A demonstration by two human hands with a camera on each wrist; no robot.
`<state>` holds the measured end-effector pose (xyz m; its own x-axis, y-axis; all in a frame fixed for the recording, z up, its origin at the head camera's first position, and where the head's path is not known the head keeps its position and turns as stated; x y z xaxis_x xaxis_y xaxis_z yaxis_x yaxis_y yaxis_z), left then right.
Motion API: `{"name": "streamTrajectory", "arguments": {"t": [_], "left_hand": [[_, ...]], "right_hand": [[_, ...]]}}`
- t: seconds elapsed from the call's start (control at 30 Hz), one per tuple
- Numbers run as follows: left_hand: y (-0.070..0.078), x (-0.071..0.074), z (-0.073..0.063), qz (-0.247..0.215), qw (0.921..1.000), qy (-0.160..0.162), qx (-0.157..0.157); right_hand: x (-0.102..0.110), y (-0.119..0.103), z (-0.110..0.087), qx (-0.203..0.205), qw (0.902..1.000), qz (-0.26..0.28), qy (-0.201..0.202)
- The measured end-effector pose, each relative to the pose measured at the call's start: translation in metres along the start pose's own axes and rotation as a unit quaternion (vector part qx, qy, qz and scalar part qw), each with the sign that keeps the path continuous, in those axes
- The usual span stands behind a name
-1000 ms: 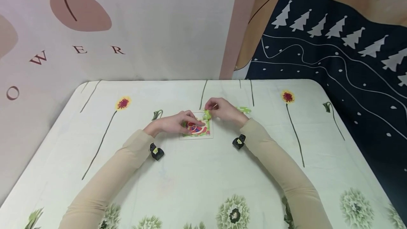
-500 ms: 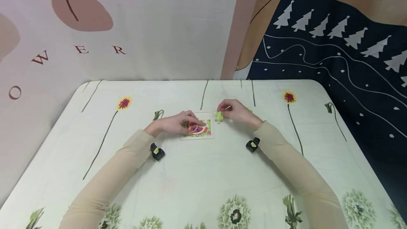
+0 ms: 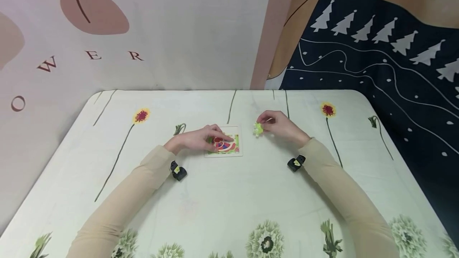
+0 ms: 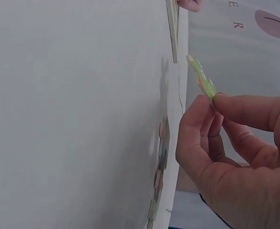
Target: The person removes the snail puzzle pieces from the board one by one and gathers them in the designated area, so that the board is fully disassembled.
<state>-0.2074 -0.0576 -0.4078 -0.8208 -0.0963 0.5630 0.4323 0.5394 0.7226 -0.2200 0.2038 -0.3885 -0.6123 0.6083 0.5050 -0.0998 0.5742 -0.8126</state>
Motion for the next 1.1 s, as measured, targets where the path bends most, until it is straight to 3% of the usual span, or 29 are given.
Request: {"name": "streamTrajectory", "arguments": {"t": [0.57,0.83,1.1], "left_hand": [[0.002,0.0,-0.003,-0.003,1.0,0.0,0.009],[0.001,0.0,-0.005,0.0,0.9999,0.001,0.015],[0.002,0.0,-0.002,0.003,0.9999,0.0,0.015]], "right_hand": [[0.024,0.016,-0.022,-0.025,0.999,-0.002,0.038],[0.038,0.024,-0.03,-0.066,0.9962,-0.022,0.053],[0.049,0.031,-0.038,-0.072,0.9959,-0.028,0.048]]}}
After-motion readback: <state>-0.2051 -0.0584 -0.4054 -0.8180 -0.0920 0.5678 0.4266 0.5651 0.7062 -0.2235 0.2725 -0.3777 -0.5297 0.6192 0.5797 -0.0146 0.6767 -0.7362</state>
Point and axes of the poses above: each hand's wrist, its own z-axis towards the middle knuckle, its own x-axis out of the back of the hand, y = z × x, the point moved 4 cm from there along z, towards the middle knuckle, and after that the axes turned 14 degrees about -y, right-handed, at the moved point
